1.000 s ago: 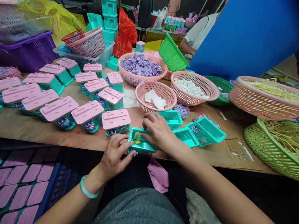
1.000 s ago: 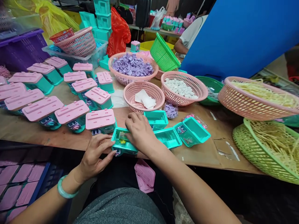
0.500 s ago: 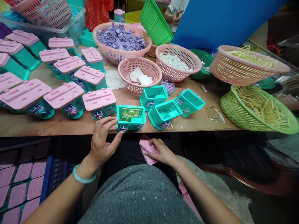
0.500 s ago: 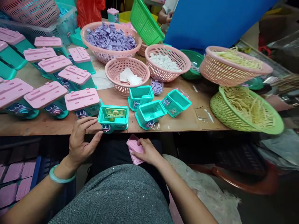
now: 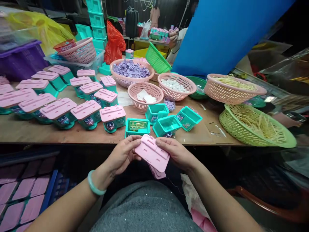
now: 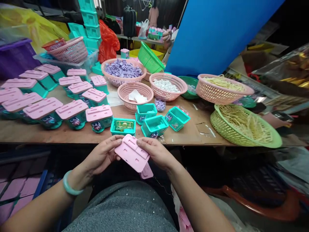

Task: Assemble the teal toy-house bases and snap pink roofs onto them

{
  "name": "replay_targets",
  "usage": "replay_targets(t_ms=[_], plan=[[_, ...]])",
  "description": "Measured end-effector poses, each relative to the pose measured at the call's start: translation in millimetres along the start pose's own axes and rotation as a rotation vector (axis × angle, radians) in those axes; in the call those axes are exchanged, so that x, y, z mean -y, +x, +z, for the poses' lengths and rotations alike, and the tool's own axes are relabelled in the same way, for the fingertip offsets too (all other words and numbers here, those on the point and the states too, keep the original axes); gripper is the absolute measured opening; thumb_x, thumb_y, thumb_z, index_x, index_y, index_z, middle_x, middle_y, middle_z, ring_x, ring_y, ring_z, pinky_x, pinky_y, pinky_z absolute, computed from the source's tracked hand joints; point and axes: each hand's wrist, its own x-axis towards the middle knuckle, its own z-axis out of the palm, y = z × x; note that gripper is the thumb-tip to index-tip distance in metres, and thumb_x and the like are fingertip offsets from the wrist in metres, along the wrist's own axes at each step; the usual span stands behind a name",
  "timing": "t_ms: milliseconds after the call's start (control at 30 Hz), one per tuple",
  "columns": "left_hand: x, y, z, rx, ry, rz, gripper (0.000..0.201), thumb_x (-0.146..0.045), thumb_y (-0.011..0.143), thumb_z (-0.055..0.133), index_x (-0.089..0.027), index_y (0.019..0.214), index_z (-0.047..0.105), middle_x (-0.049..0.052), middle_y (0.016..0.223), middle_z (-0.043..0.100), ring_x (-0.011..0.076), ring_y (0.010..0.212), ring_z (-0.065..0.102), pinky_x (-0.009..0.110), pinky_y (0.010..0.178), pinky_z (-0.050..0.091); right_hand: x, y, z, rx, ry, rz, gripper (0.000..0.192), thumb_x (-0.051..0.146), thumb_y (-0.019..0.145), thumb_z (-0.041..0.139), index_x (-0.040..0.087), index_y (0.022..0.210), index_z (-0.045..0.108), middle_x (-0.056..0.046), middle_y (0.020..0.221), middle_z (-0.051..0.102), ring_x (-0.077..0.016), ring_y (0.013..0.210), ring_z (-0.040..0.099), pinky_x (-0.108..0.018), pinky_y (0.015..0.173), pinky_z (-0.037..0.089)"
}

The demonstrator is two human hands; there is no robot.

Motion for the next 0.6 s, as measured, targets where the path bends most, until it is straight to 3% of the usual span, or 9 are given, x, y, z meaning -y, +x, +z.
replay_targets(t_ms=[100,200,300,400,500,600], plan=[[-13,-4,2.3,-0.075,-0.099,-0.009,0.023,-0.016,0.081,0.074,-0.013,0.103,0.065,0.001,0.078,0.067,0.0086,0.057,0.061,0.016,0.045,0.054,11,7,7,-0.032,-0.051,-0.049,0.054,0.061,0.075,0.081,0.02,0.108,0.07,-0.002,0.088,0.069,-0.0131,0.07,0.059,-0.025,0.063,0.044],[-20,-8,4.9,-0.182,-0.13,0.047,0.013,-0.01,0.085,0.069,-0.014,0.095,0.062,0.001,0.076,0.068,0.008,0.057,0.063,0.016,0.048,0.056,23,5,12,-0.089,-0.379,-0.234,0.063,0.069,0.077,0.073,0.021,0.118,0.069,-0.006,0.106,0.071,-0.0204,0.09,0.064,-0.032,0.077,0.05],[-24,-9,4.9,-0.167,-0.13,0.121,0.014,-0.014,0.085,0.072,-0.014,0.092,0.06,0.0,0.075,0.067,0.0088,0.059,0.065,0.017,0.05,0.058,38,0,17,-0.062,-0.759,-0.332,0.072,0.061,0.073,0.081,0.021,0.131,0.065,-0.009,0.123,0.07,-0.0288,0.107,0.065,-0.042,0.093,0.051],[-29,-9,0.8,-0.134,-0.125,0.19,0.029,-0.023,0.078,0.082,-0.016,0.094,0.059,-0.001,0.076,0.067,0.0096,0.059,0.064,0.02,0.051,0.059,59,6,21,0.007,-0.964,-0.427,0.073,0.046,0.072,0.085,0.024,0.137,0.063,-0.011,0.13,0.07,-0.0325,0.115,0.065,-0.048,0.1,0.05],[-42,-5,-4.4,-0.205,-0.122,0.299,0.045,-0.027,0.069,0.089,-0.018,0.101,0.059,-0.001,0.081,0.069,0.0093,0.06,0.064,0.017,0.049,0.056,92,39,18,0.039,-0.756,-0.536,0.067,0.044,0.071,0.088,0.028,0.132,0.066,-0.008,0.136,0.067,-0.0317,0.125,0.061,-0.048,0.107,0.049],[-60,13,-3.6,-0.296,-0.178,0.429,0.052,-0.028,0.067,0.089,-0.019,0.107,0.056,0.0,0.084,0.071,0.0104,0.062,0.065,0.016,0.048,0.052,145,96,3,-0.135,-0.047,-0.524,0.036,0.051,0.087,0.073,0.025,0.112,0.07,-0.008,0.126,0.07,-0.0254,0.119,0.065,-0.041,0.104,0.054]])
